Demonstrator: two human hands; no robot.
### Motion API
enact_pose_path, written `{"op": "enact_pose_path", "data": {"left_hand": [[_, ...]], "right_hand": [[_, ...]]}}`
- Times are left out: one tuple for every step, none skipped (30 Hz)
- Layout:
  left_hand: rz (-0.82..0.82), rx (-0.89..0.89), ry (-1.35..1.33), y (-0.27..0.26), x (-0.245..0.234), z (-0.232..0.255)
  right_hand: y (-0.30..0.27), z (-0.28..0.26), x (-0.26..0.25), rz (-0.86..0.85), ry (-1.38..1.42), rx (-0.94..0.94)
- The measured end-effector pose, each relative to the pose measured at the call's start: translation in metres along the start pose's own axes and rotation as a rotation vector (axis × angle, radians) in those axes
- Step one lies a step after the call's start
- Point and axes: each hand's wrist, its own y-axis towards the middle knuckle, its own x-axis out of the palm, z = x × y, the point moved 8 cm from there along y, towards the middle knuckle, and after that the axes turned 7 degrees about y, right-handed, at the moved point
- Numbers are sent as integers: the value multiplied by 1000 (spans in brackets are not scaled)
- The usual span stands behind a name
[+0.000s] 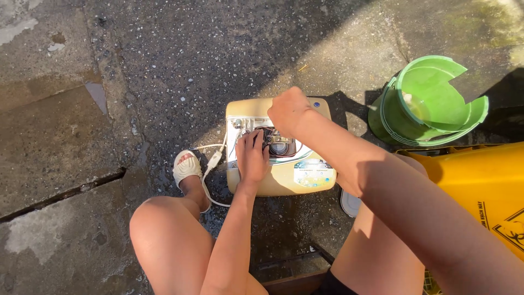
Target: Disassembling a small appliance using a screwdriver to access and inspect internal components.
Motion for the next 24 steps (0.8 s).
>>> {"op": "enact_pose_path", "data": {"left_hand": [[-20,3,0,0,1,0],[-39,6,1,0,2,0],[-48,17,-1,-4,2,1],[-42,29,-1,-8,1,1],[-32,43,-1,-8,1,2],[-37,57,-2,-9,5,1],[45,87,-9,-11,2,1],[127,117,-18,-13,0,2],[114,129,-23,-14,-3,3],[148,133,12,-15,-8,5],[182,144,39,-15,-10,11],[170,164,26,-15,-13,13],[185,160,42,-14,-18,14],[200,155,57,-12,-22,15],[194,171,45,-11,-22,17],[204,186,55,-9,-24,19],[207,196,67,-11,-24,20],[195,207,56,-10,-25,24],[179,222,66,-12,-29,26],[163,236,76,-13,-32,26],[151,245,73,-12,-32,29],[131,251,88,-11,-32,30],[110,256,102,-10,-31,31],[98,262,98,-11,-27,31]], "right_hand": [[-23,18,-14,33,109,53],[-47,36,-26,66,217,107],[-81,46,-30,61,227,117],[-116,62,-39,168,466,160],[-152,80,-48,283,702,205],[-174,93,-24,285,709,218],[-199,113,-2,409,939,274],[-225,133,22,537,1168,330],[-243,129,51,533,1176,347],[-267,132,80,703,1505,338],[-296,134,114,887,1826,331],[-303,125,153,896,1827,361],[-315,120,198,1019,2011,429],[-327,113,243,1152,2190,497],[-329,101,272,1166,2182,519],[-330,89,311,1194,2298,642],[-333,73,350,1210,2414,773],[-329,64,368,1218,2408,799],[-328,47,398,1067,2350,1084],[-329,28,427,899,2269,1353],[-320,25,440,897,2271,1370],[-310,16,456,740,2232,1459],[-302,8,472,580,2185,1539],[-292,7,487,574,2186,1555]]}}
